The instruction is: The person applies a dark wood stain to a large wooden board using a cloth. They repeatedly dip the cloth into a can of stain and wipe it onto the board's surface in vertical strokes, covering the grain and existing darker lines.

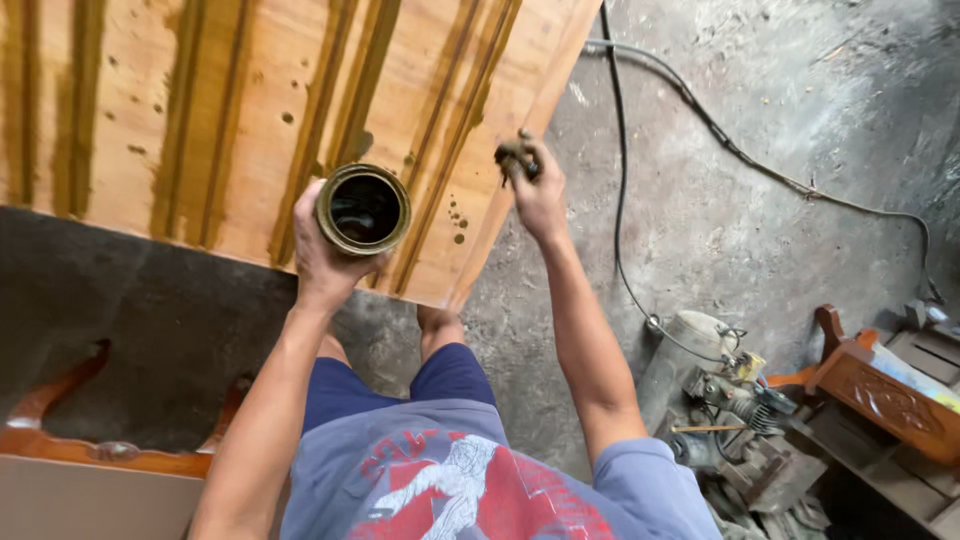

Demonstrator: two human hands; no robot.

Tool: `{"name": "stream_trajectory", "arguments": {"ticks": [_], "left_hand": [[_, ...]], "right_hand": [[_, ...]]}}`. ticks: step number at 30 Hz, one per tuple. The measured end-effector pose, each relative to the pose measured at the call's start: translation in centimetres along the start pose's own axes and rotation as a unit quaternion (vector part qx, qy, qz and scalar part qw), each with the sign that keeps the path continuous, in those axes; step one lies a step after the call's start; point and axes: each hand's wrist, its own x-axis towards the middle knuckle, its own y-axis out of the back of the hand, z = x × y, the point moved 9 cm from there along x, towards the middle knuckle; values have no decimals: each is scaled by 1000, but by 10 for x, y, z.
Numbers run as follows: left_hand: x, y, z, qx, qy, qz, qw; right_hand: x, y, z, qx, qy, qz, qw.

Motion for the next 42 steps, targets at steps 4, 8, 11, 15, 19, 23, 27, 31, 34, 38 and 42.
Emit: {"name": "stream_trajectory", "arguments": {"ticks": [4,8,11,15,19,23,27,31,34,38,42], "left_hand": [[-19,-9,-11,-1,20,36,999],[-47,-11,-28,24,57,58,996],[-68,-9,-36,26,64,87,994],[-98,-10,-48,19,81,117,990],[-134,-8,-51,19,87,162,983],[-179,-12,-51,-27,103,199,974],[-223,-17,-39,88,115,237,961],[-256,-32,-27,71,138,268,951],[-260,-44,-29,30,139,281,949],[-258,-62,-24,55,157,290,942],[-235,-84,-20,36,169,310,935]], "right_hand": [[33,11,32,-53,21,26,998],[37,-5,49,-206,122,0,971],[36,-12,63,-259,159,31,952],[44,-25,87,-280,157,39,946],[54,-25,83,-309,212,50,926],[66,9,66,-212,201,53,955],[59,34,34,-216,239,52,945],[60,48,11,-195,258,9,946],[74,50,17,-218,174,-19,960],[74,46,-3,-145,267,-72,950],[91,51,5,-171,231,-107,952]]}}
